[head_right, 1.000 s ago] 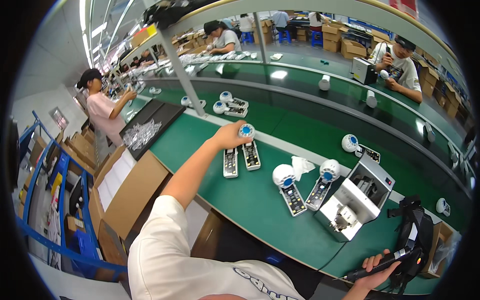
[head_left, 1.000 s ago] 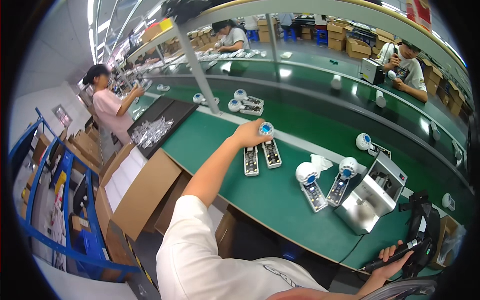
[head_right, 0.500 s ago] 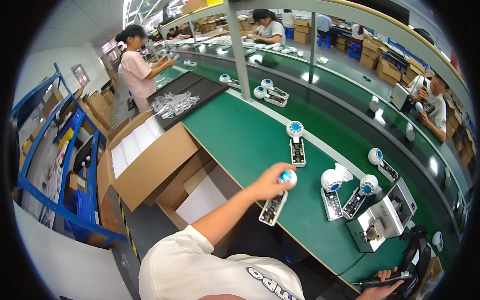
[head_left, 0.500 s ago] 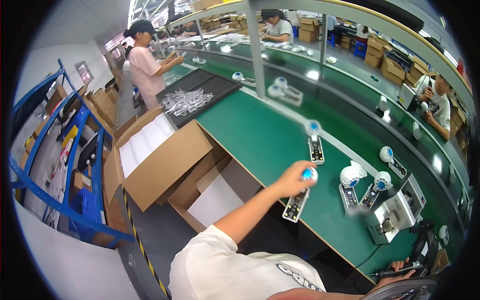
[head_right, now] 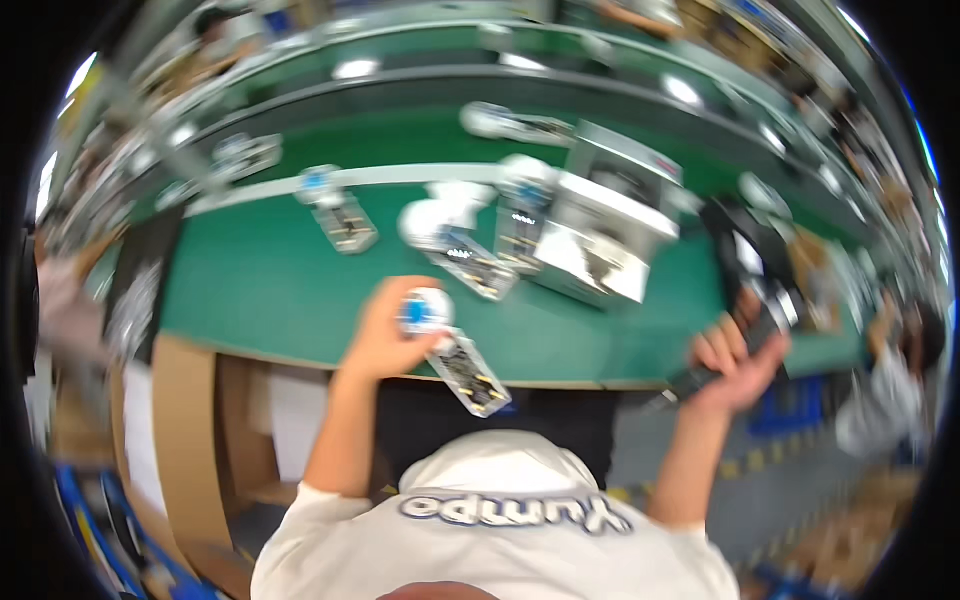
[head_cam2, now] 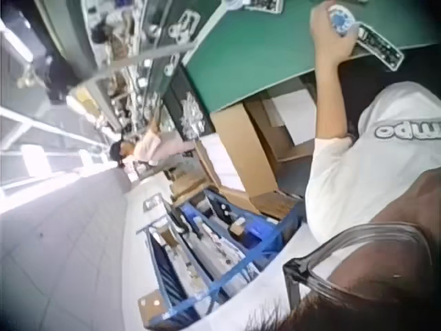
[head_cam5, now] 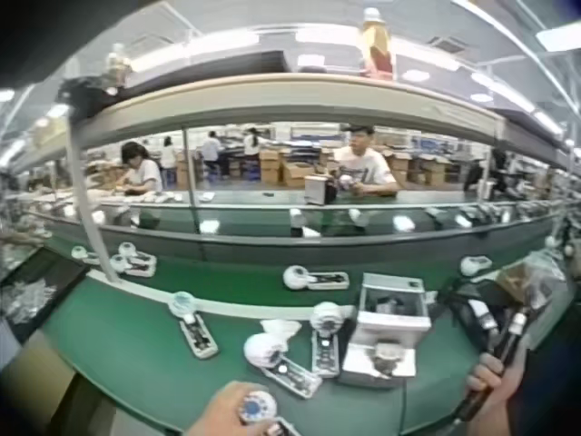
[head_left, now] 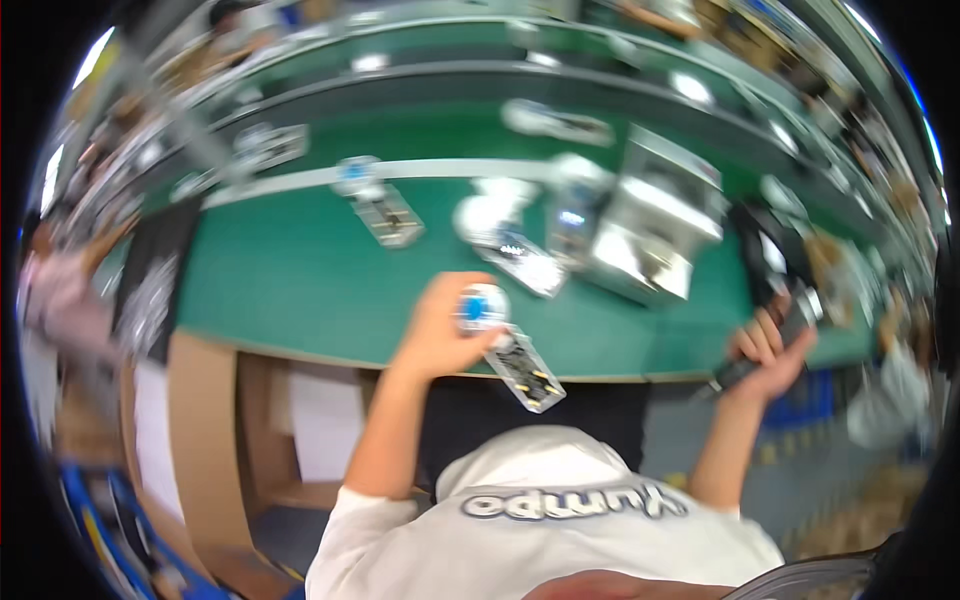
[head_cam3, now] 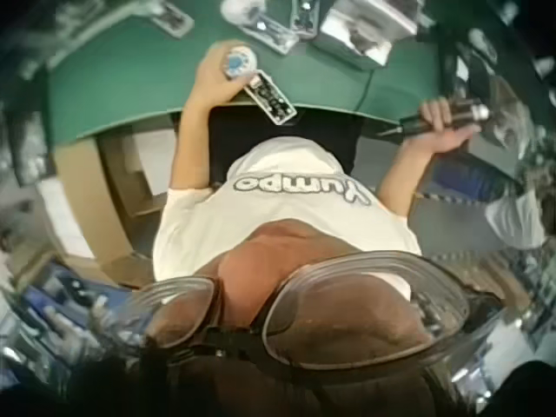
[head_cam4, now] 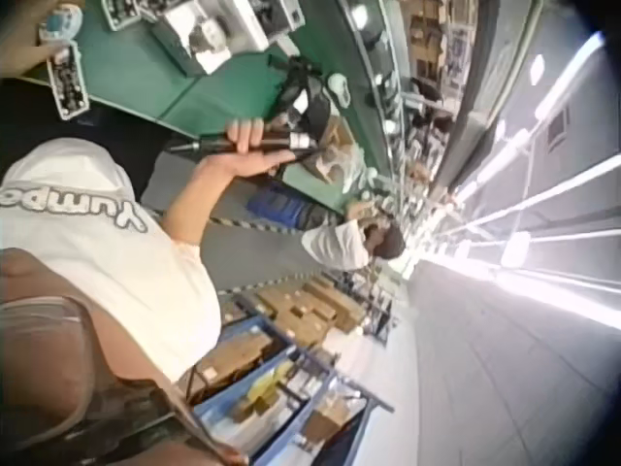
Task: Assembling electronic components and scanning them using a barcode scanner on an assembly line.
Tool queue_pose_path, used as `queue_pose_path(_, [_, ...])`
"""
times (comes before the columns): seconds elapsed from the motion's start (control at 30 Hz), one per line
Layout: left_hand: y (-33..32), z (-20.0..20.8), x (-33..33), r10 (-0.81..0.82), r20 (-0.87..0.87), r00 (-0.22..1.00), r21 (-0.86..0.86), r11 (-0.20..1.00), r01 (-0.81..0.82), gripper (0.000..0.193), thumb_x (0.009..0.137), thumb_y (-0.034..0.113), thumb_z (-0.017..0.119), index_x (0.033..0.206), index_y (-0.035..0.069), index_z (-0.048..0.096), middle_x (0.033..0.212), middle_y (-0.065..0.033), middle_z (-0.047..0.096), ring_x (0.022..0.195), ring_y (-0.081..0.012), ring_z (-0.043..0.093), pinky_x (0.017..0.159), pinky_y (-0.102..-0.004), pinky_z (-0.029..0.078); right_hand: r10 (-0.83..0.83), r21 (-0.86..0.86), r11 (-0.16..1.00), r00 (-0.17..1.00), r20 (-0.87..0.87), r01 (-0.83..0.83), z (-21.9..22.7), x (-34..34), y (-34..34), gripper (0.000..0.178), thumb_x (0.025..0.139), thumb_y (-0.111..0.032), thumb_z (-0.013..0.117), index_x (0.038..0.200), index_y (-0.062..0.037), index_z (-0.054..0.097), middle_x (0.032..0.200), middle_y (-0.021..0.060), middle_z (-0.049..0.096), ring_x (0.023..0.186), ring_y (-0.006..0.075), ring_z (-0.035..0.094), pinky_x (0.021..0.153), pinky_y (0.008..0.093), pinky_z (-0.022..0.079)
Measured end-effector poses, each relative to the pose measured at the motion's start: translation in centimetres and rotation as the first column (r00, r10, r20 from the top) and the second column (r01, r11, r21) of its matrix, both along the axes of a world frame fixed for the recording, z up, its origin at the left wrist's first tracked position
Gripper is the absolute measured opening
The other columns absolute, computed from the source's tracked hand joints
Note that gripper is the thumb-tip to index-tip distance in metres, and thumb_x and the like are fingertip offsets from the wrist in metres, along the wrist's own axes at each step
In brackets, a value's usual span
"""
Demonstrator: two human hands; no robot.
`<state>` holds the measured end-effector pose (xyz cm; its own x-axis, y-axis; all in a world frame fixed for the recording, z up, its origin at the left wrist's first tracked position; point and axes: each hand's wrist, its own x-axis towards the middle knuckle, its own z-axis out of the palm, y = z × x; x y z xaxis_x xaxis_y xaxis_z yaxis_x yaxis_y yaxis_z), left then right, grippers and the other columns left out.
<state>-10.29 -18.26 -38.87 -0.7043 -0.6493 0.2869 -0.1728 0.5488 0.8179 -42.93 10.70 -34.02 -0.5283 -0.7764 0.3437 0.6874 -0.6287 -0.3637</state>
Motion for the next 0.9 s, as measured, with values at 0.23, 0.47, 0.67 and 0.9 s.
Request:
queue_pose_path(0.23, [1.2, 1.0, -1.3, -0.063, 0.072, 0.995, -0.010, 0.998, 0.064, 0.056, 0.061, 0.018, 0.090, 0.107, 0.003, 0.062, 0.098, -0.0139, 0.064, 0.091, -0.0324, 0.063, 0.080, -0.0416, 0.051, -0.410, -0.102, 0.880, 0.632, -0.658, 0.464, 6.2, 6.7, -8.4, 0.082, 0.091, -0.072, 0.054, 0.138, -0.0053, 0.043, 0.079, 0.0070, 0.059, 0.061, 0.0190, 0.057, 0.059, 0.0348, 0.045])
queue_pose_path(0.47, [2.6, 0.4, -1.9, 0.050, 0.056, 0.997, -0.086, 0.995, -0.045, 0.057, 0.061, 0.021, 0.092, 0.104, 0.002, 0.060, 0.096, -0.0137, 0.064, 0.088, -0.0334, 0.063, 0.077, -0.0414, 0.050, -0.540, -0.155, 0.614, 0.269, -0.797, 0.774, 4.9, 8.2, -13.7, 0.076, 0.091, -0.066, 0.060, 0.131, -0.0030, 0.045, 0.078, 0.0087, 0.061, 0.061, 0.0199, 0.060, 0.059, 0.0327, 0.050])
queue_pose_path(0.67, [2.3, 0.5, -1.8, 0.201, 0.085, 0.976, -0.044, 0.979, -0.198, 0.056, 0.063, 0.024, 0.091, 0.104, 0.001, 0.059, 0.095, -0.0138, 0.063, 0.088, -0.0343, 0.062, 0.078, -0.0423, 0.050, -0.406, 0.020, 0.691, 0.412, -0.816, 0.722, 4.7, 7.3, -13.5, 0.076, 0.093, -0.068, 0.055, 0.129, -0.0025, 0.046, 0.077, 0.0086, 0.061, 0.059, 0.0197, 0.059, 0.056, 0.0321, 0.050])
queue_pose_path(0.9, [2.0, 0.5, -2.5, 0.194, 0.033, 0.981, -0.201, 0.962, -0.183, 0.052, 0.068, 0.025, 0.088, 0.107, 0.000, 0.062, 0.095, -0.0149, 0.067, 0.082, -0.0314, 0.068, 0.073, -0.0390, 0.054, -0.259, 0.196, 0.841, 0.694, -0.671, 0.504, 2.9, 9.7, -11.8, 0.083, 0.091, -0.075, 0.047, 0.133, -0.0041, 0.043, 0.078, 0.0096, 0.062, 0.060, 0.0207, 0.059, 0.058, 0.0325, 0.048])
